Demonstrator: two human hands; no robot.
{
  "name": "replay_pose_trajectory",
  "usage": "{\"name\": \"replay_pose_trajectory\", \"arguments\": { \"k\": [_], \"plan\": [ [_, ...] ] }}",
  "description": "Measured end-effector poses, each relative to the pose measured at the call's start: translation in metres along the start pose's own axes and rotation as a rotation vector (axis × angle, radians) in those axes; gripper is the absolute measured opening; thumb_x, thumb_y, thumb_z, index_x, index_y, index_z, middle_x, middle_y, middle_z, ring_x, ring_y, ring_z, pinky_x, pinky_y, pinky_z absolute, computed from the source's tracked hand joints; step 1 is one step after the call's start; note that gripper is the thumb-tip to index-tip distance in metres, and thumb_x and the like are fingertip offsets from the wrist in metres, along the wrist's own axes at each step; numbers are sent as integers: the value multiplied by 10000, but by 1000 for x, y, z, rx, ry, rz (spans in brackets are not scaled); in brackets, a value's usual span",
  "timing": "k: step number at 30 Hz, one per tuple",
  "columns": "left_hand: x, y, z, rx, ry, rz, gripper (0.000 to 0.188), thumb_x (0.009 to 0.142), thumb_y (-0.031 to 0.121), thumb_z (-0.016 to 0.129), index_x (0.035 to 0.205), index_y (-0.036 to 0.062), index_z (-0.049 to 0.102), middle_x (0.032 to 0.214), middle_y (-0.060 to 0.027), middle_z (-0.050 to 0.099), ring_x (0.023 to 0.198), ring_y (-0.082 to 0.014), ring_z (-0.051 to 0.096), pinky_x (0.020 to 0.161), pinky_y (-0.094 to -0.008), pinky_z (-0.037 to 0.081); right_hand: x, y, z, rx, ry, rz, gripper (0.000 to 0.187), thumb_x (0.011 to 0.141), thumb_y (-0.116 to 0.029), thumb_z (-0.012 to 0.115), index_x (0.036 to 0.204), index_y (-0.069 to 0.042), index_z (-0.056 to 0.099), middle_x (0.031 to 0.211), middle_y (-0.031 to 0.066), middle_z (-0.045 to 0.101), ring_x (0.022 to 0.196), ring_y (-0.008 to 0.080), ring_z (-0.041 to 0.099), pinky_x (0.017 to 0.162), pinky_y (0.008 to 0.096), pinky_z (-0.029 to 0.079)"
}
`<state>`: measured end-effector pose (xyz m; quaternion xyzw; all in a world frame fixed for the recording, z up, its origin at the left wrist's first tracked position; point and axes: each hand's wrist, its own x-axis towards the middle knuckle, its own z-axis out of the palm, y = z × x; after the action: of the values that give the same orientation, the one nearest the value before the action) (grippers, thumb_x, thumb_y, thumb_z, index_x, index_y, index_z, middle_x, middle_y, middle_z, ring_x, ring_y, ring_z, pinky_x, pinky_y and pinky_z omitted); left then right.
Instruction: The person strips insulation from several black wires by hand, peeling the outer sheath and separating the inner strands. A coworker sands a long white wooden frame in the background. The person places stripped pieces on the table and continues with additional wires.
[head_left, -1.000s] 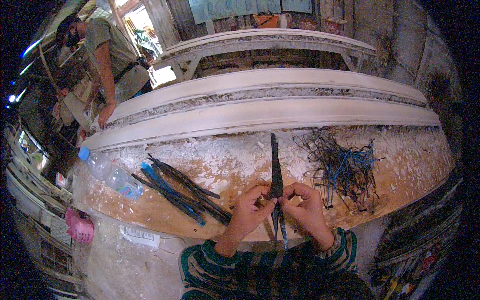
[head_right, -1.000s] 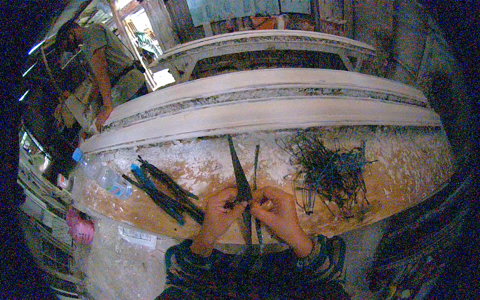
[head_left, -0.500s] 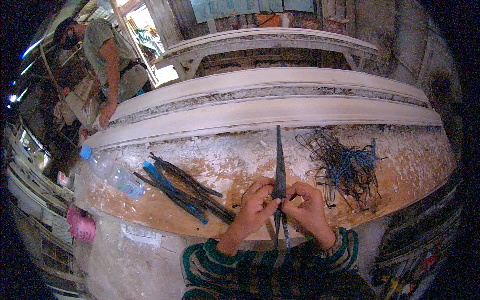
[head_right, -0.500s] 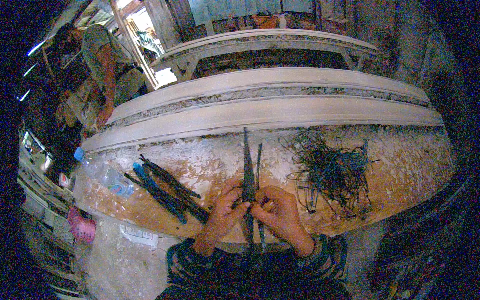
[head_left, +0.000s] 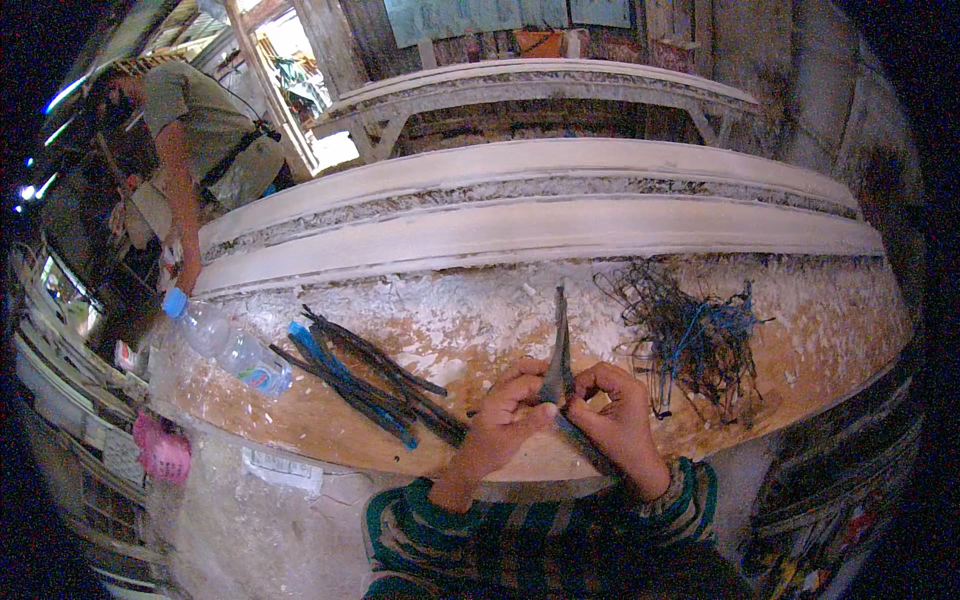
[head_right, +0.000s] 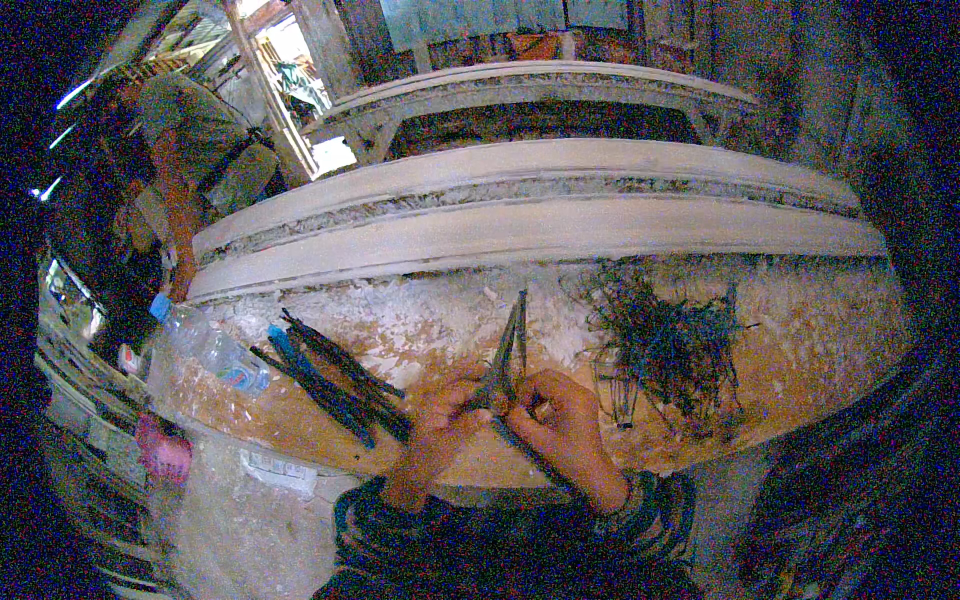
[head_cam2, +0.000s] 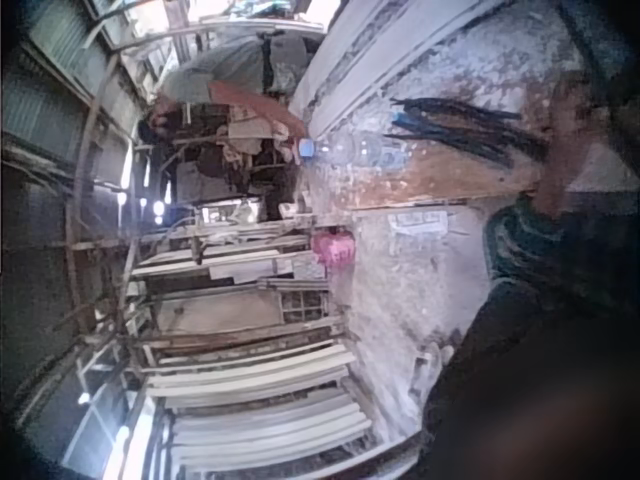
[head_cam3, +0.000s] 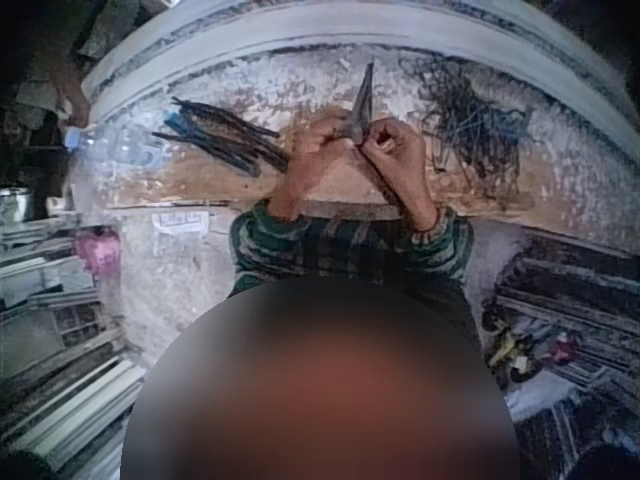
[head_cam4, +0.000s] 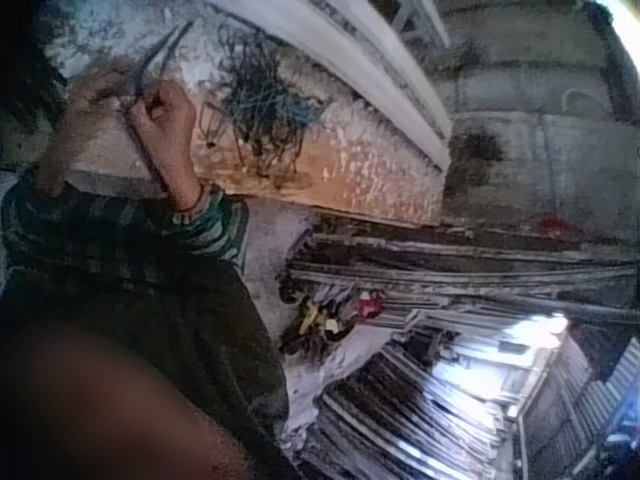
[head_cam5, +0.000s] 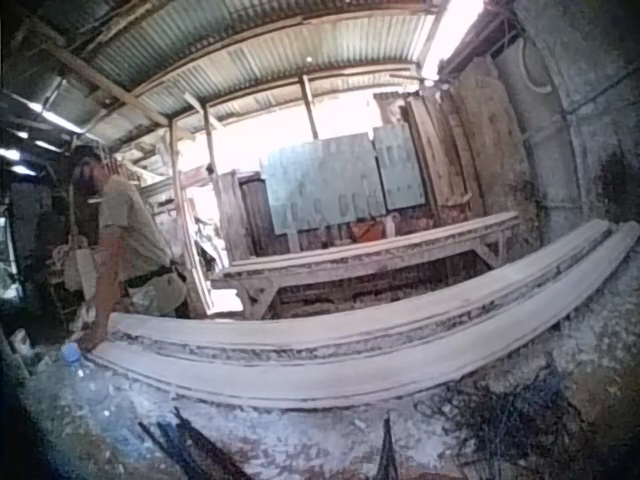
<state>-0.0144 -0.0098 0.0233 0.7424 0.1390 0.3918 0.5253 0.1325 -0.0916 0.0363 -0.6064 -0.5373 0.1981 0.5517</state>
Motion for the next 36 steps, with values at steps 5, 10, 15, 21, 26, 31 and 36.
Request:
{"name": "replay_pose_trajectory", "arguments": {
  "k": [5,10,15,21,26,31,36],
  "plan": [
    [-22,16,-42,-329,305,-135,310,784,189,602,1041,28,542,1031,-90,549,871,-180,550,746,-304,465,3,3,-3,-77,-17,43,92,642,-4,621,680,3,538,688,54,570,654,132,544,608,252,444],
    [-52,70,-117,-968,718,402,233,840,166,508,1030,31,501,916,-91,546,722,-163,507,615,-260,478,4,0,-4,-190,-63,89,106,645,-30,627,709,4,549,674,82,564,637,163,556,595,269,447],
    [-92,99,-177,-860,351,548,146,903,194,422,935,54,445,844,-42,450,674,-127,451,553,-230,447,6,-1,-4,-357,-41,83,112,672,-62,621,744,6,568,696,114,583,626,203,572,581,289,451],
    [-80,87,-163,-860,593,498,160,911,205,417,959,56,448,834,-35,442,667,-134,443,486,-235,400,9,6,2,-394,95,-7,206,714,-56,610,910,6,615,706,120,598,608,213,575,572,303,454],
    [-47,63,-104,-945,614,169,184,832,132,551,994,68,494,809,-20,498,616,-121,462,507,-231,432,11,8,3,-389,147,-47,228,736,-43,600,960,-4,614,722,112,605,613,192,570,586,296,454],
    [-12,52,-46,-296,385,-341,106,792,94,596,858,11,598,715,-29,575,606,-101,523,564,-215,439,6,3,2,-199,51,-31,191,751,-85,611,932,-27,633,806,89,610,776,193,562,709,300,432],
    [4,26,-13,12,75,-433,157,785,85,621,918,3,605,797,-17,612,694,-74,536,605,-212,428,5,-6,-5,59,-223,-45,159,750,-123,632,877,-27,639,861,80,598,851,189,542,774,299,404]
  ]
}}
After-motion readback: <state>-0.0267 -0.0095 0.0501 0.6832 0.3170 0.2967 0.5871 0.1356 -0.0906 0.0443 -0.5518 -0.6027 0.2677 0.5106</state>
